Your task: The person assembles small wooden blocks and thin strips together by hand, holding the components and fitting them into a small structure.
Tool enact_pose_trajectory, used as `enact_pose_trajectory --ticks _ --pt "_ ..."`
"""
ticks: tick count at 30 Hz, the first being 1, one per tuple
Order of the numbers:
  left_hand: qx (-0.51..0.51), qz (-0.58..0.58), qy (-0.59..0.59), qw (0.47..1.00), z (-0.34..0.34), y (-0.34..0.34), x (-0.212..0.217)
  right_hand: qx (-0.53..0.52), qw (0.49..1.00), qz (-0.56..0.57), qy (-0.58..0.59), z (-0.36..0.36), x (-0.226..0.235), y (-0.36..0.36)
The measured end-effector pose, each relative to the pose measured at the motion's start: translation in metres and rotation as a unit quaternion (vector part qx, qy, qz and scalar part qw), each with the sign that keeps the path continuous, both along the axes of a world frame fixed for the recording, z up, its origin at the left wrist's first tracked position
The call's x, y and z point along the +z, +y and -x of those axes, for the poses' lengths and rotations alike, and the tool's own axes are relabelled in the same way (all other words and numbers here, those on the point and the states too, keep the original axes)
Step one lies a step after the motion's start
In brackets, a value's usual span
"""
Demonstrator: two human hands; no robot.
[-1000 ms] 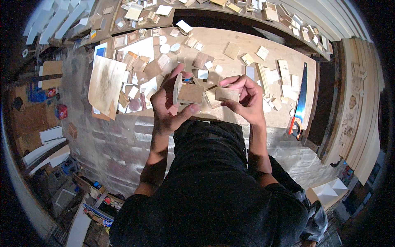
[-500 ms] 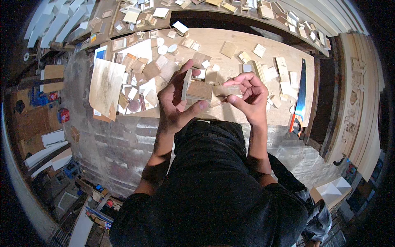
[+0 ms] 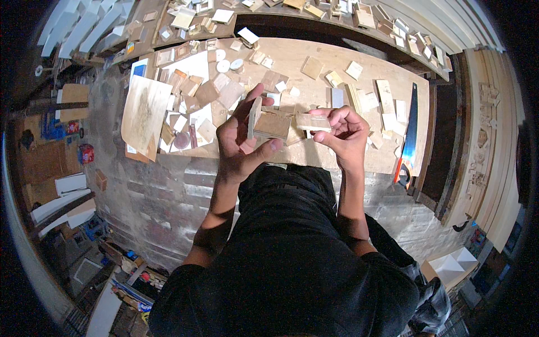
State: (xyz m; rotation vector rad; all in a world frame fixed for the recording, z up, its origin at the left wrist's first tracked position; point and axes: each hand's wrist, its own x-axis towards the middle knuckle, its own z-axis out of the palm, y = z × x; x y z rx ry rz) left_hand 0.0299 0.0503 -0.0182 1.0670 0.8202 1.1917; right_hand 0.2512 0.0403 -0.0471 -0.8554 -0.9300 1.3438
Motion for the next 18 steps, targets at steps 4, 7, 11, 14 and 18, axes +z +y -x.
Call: enact_pose_trajectory --ticks 4,7,11,14,18 --pt "0.008 -0.005 -0.019 1.000 -0.002 -0.007 -0.005 -0.023 0.999 -0.024 -0.006 -0.001 0.004 -0.006" --pt "0.006 -0.003 0.001 1.000 -0.003 -0.010 -0.001 -0.036 0.999 -0.009 -0.005 -0.002 0.008 -0.011" --pt "0.003 -0.010 0.036 0.999 -0.010 -0.011 0.009 -0.046 0.997 0.019 -0.054 0.001 0.029 -0.015" --pt "-0.010 0.010 0.045 0.999 -0.019 -0.013 0.023 -0.050 0.995 0.010 -0.091 0.007 0.043 -0.016" --pt "-0.020 -0.023 0.060 0.998 -0.026 -0.009 0.022 -0.071 0.985 0.032 -0.155 0.008 0.055 -0.017"
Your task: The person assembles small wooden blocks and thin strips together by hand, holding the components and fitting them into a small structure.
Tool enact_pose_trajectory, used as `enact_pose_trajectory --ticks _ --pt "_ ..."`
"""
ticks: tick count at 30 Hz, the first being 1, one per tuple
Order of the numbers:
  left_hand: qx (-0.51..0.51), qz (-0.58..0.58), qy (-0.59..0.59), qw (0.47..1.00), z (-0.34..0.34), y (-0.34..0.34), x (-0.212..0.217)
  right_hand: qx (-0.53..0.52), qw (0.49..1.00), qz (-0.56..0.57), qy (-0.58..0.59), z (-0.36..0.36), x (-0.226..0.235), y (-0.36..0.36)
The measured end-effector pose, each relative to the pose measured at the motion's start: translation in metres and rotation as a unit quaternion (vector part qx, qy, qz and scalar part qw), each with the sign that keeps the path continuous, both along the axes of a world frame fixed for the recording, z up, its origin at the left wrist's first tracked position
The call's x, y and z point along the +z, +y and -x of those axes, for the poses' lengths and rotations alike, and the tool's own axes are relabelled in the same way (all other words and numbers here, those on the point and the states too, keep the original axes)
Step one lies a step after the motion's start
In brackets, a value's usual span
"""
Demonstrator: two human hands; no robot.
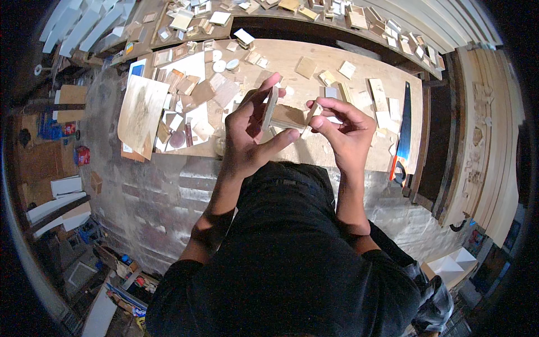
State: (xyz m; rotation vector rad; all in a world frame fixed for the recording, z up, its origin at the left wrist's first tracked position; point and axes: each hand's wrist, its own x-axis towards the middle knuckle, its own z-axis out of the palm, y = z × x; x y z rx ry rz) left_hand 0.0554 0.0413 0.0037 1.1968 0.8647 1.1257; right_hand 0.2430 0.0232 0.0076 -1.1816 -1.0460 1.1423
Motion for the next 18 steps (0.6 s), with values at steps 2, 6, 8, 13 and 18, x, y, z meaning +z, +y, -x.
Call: enact_pose_trajectory --ticks 2,6,8,13,18 --pt "-0.013 -0.001 0.010 1.000 -0.001 0.001 0.002 -0.007 1.000 0.007 -0.013 0.000 0.003 0.000" --pt "-0.011 0.017 -0.019 1.000 -0.008 0.001 0.004 -0.014 1.000 -0.010 -0.022 -0.001 0.006 -0.001" --pt "-0.014 0.011 -0.022 1.000 -0.009 0.001 0.003 -0.022 1.000 0.006 -0.009 -0.001 0.007 -0.001" --pt "-0.013 0.012 -0.037 0.999 -0.013 0.001 0.003 -0.026 0.999 0.010 -0.016 -0.005 0.004 -0.001" --pt "-0.016 0.014 -0.019 1.000 -0.014 0.000 0.004 -0.036 0.999 0.005 0.000 -0.004 0.004 -0.002"
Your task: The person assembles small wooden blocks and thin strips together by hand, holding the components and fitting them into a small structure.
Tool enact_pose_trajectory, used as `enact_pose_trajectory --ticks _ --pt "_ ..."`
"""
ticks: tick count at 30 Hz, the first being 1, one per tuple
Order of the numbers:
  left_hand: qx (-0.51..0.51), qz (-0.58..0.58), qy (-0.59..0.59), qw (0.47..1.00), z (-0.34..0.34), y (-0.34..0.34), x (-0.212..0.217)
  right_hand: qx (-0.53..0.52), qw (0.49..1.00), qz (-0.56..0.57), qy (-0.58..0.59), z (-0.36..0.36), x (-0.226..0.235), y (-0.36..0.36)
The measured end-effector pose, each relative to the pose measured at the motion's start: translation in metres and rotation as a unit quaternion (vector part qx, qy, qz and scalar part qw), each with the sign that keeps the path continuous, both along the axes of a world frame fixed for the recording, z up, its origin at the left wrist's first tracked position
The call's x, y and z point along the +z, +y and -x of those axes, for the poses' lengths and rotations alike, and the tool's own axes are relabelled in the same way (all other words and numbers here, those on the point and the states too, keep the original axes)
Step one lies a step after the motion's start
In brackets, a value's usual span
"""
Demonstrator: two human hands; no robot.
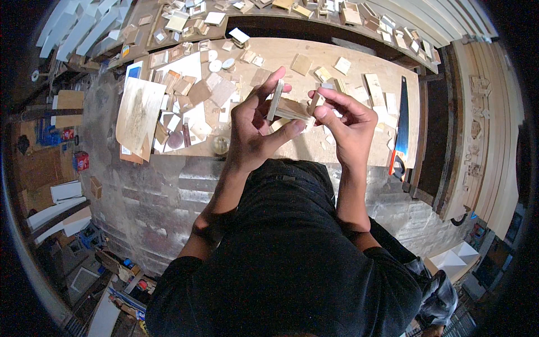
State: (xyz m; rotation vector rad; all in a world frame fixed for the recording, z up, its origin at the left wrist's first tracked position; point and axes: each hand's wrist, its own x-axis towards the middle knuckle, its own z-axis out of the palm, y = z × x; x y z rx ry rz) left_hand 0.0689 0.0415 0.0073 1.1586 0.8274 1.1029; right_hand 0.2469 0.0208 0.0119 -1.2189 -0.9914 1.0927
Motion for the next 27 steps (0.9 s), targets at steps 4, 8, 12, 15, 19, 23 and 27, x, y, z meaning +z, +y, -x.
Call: enact_pose_trajectory --ticks 4,8,12,15,19,23,27 --pt "0.005 -0.007 -0.013 1.000 -0.0020 -0.0015 -0.0049 0.000 1.000 -0.012 -0.002 -0.0006 -0.0026 -0.0011" --pt "0.007 -0.012 -0.010 1.000 -0.0041 -0.0030 -0.0041 -0.003 1.000 -0.017 -0.004 -0.0013 -0.0041 -0.0019" --pt "0.006 -0.010 -0.016 1.000 -0.0045 -0.0041 -0.0061 -0.004 1.000 -0.006 0.001 -0.0025 -0.0044 -0.0032" --pt "0.005 -0.003 -0.026 1.000 -0.0064 -0.0050 -0.0054 -0.002 1.000 -0.009 0.023 -0.0022 -0.0023 -0.0028" --pt "0.001 0.005 -0.017 1.000 -0.0064 -0.0052 -0.0020 -0.003 1.000 -0.009 0.021 -0.0025 -0.0041 -0.0028" --pt "-0.002 0.004 -0.007 1.000 -0.0072 -0.0033 -0.0037 -0.005 1.000 0.004 0.022 -0.0030 -0.0026 -0.0024" --pt "0.009 -0.007 -0.009 1.000 -0.0093 -0.0043 -0.0075 -0.003 0.999 -0.005 0.039 -0.0029 -0.0035 -0.0015"
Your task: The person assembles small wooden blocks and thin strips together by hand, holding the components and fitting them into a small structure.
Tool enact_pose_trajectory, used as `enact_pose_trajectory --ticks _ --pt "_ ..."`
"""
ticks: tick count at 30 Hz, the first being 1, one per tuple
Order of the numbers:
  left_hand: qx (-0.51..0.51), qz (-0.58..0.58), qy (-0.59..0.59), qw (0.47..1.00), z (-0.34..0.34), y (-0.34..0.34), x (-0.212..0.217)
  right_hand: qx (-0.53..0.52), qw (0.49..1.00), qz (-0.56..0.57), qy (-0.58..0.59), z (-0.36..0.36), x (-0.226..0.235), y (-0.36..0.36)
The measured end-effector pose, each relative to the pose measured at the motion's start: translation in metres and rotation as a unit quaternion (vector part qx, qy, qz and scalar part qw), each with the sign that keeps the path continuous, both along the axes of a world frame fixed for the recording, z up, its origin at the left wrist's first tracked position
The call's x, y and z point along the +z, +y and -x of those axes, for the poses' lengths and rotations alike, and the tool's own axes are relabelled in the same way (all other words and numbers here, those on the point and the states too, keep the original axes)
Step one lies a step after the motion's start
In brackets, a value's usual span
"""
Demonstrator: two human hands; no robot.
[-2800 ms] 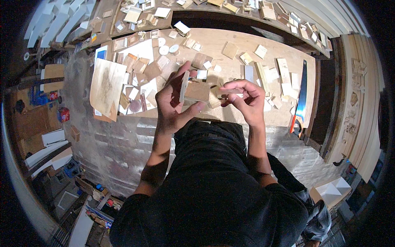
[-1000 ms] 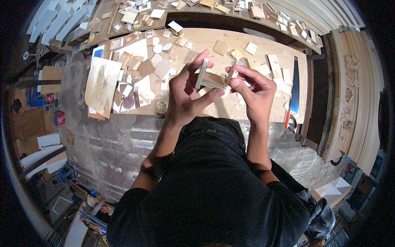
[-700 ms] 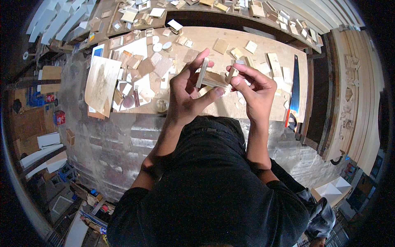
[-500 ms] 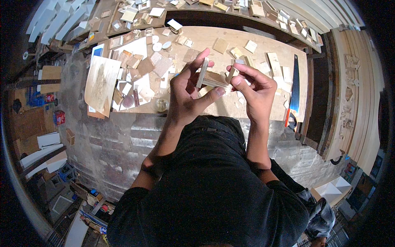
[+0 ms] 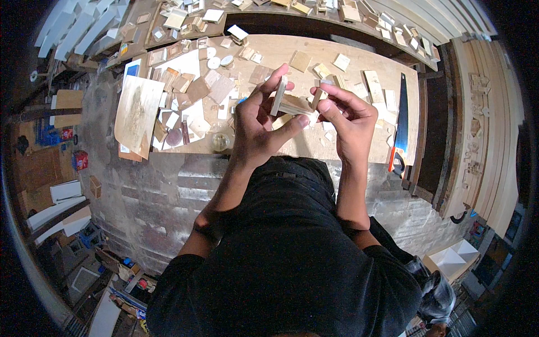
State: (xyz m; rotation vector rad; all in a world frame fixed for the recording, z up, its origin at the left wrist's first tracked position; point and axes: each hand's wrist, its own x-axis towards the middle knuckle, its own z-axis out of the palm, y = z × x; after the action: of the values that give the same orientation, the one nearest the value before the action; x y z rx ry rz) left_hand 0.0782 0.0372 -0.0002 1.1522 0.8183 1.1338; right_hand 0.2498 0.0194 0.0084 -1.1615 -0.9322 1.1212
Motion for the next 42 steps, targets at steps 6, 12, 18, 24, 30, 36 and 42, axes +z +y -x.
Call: enact_pose_trajectory --ticks 6,12,18,24,30,36,42 --pt "0.007 -0.004 0.009 1.000 0.000 0.001 -0.001 -0.004 1.000 -0.006 -0.007 0.002 -0.001 0.000" --pt "0.009 -0.004 0.002 1.000 0.000 0.001 0.000 -0.013 1.000 -0.012 0.017 0.002 -0.005 0.001" --pt "0.036 -0.030 -0.011 0.999 -0.001 0.001 0.000 0.020 1.000 -0.016 0.008 -0.007 -0.013 -0.005" --pt "0.054 -0.131 0.043 0.989 -0.001 0.003 -0.002 0.035 0.998 -0.023 0.054 -0.009 -0.019 -0.012" --pt "0.035 -0.163 0.079 0.983 -0.001 0.006 0.006 0.036 0.994 -0.014 0.107 -0.005 -0.018 -0.013" --pt "0.008 -0.109 0.039 0.993 0.000 0.004 0.011 0.059 0.989 -0.063 0.121 -0.004 -0.018 -0.009" --pt "0.004 -0.122 0.033 0.992 0.000 0.005 0.009 0.040 0.992 -0.035 0.117 -0.012 -0.015 -0.010"
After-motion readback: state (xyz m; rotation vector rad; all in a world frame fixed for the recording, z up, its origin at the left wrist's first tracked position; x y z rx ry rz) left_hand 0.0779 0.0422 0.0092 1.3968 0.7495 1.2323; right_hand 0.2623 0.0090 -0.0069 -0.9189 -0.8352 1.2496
